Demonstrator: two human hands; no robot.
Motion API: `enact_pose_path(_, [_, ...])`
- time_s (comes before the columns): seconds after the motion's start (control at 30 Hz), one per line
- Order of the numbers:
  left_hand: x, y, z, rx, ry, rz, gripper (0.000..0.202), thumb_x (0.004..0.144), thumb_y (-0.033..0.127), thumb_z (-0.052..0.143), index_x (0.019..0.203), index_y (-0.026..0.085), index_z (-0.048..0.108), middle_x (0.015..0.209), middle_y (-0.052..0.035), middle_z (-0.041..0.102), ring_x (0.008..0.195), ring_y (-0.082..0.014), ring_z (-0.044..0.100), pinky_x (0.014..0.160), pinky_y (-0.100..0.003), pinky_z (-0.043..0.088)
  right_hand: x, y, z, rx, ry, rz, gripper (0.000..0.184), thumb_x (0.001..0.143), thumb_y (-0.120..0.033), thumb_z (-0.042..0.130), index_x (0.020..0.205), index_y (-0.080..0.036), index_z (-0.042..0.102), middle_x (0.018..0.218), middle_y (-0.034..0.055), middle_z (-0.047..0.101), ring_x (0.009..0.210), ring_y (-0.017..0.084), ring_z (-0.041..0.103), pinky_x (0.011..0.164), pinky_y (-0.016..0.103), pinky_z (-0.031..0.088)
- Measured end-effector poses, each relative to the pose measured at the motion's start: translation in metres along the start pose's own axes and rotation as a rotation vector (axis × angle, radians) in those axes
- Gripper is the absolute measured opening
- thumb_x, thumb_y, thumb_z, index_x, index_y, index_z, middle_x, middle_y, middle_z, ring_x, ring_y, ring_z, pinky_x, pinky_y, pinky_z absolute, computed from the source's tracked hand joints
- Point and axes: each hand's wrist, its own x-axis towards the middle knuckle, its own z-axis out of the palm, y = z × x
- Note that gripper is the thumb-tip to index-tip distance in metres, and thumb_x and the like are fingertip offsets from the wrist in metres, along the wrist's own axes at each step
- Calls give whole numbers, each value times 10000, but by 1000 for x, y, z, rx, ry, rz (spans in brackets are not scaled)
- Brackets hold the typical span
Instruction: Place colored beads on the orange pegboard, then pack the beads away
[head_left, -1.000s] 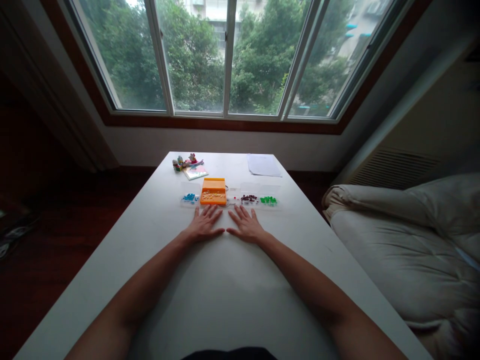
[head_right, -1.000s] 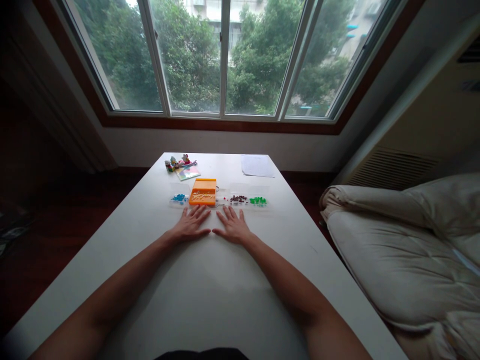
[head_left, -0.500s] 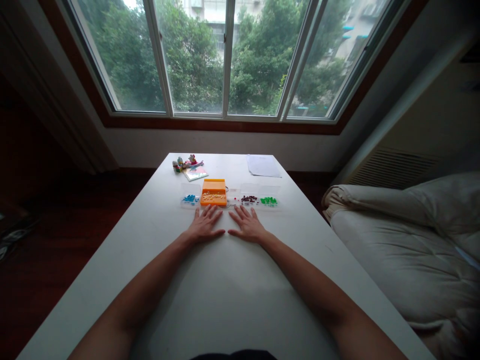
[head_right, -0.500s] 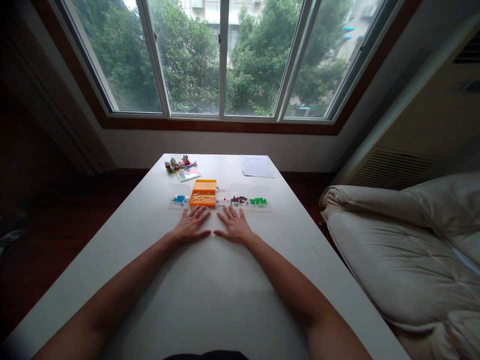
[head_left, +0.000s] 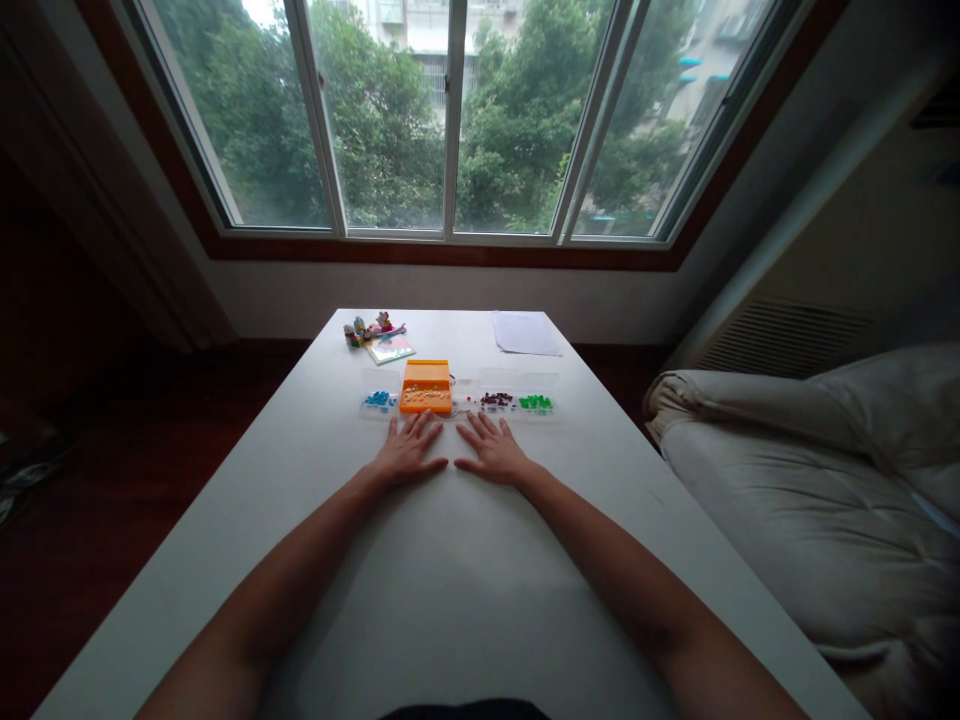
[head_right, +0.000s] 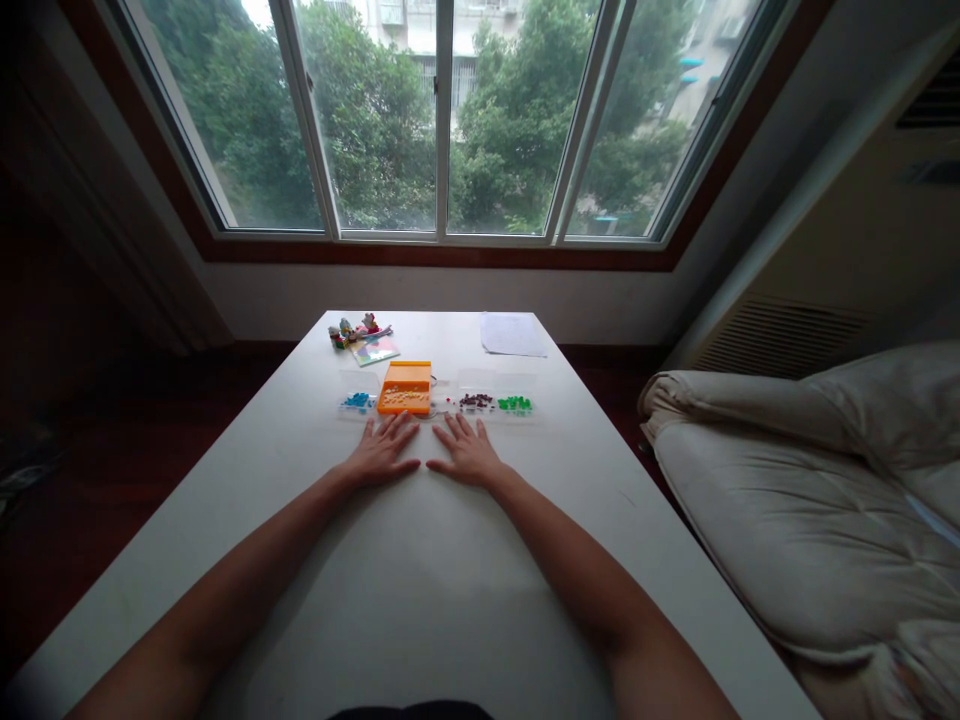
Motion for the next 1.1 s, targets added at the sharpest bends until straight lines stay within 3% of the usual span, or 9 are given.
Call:
enact_pose_path(0.43, [-2,-1,-1,13,34,54,856,892,782,338,1599,313,227,1690,-62,95,1552,-317,86,1236,-572,16,2,4,1,-19,25,-30,871,905,-821,262,1610,-312,213,1674,62,40,1553,298,45,1235,552,3])
enact_pose_path(0.67, [-2,-1,-2,24,42,65,821,892,766,359,1577,317,300,1677,-58,180,1537,-340,146,1238,-562,49,3,5,3,-31,44,-32,867,907,-819,262,1609,-312,217,1674,56,31,1554,294,47,1239,541,15])
enact_pose_path(1.1, [-2,-2,-1,18,40,65,801,900,759,352,1575,330,301,1678,-49,181,1540,-331,140,1239,-550,55,3,6,3,-6,36,-27,836,923,-802,244,1606,-319,227,1673,51,53,1555,283,54,1240,546,12])
